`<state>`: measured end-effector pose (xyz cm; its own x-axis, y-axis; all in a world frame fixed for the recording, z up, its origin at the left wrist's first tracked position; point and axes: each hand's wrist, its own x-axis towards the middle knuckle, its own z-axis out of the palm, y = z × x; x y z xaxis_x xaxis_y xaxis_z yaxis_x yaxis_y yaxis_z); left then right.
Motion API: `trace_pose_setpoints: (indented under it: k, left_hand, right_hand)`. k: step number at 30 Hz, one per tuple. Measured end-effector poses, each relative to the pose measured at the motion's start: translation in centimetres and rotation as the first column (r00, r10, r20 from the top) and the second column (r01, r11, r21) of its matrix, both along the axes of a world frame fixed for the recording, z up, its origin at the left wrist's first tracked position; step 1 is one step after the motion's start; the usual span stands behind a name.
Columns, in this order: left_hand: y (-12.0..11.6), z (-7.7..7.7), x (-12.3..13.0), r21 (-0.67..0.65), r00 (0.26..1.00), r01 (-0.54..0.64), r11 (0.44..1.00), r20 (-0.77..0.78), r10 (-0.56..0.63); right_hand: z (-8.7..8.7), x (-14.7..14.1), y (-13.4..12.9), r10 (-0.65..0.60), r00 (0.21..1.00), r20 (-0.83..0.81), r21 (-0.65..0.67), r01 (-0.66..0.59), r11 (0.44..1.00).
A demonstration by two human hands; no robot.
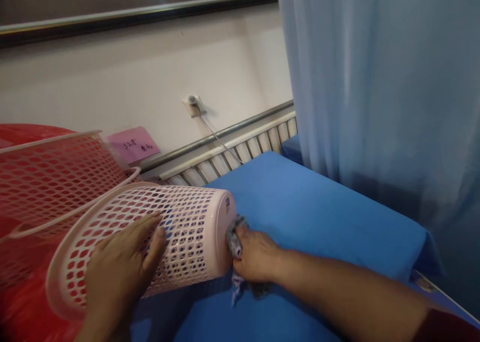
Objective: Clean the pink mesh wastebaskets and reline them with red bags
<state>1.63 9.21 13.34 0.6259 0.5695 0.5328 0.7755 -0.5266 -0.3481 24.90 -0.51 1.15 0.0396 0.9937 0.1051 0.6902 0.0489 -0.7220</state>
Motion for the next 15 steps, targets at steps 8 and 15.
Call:
trace_pose_setpoints:
  k: [8,15]
  left_hand:
    - [-0.3,0.1,0.4,-0.013,1.000,-0.002,1.000,0.028,0.003]
    - [-0.7,0.3,1.0,-0.022,0.997,-0.020,1.000,0.073,0.021]
  right_hand:
    - [2.8,1.3,-1.0,-0.058,0.998,-0.020,-0.087,0.057,0.995]
    - [1.2,-2.1,-2.4,0.051,0.998,0.024,-0.015,-0.050,0.999]
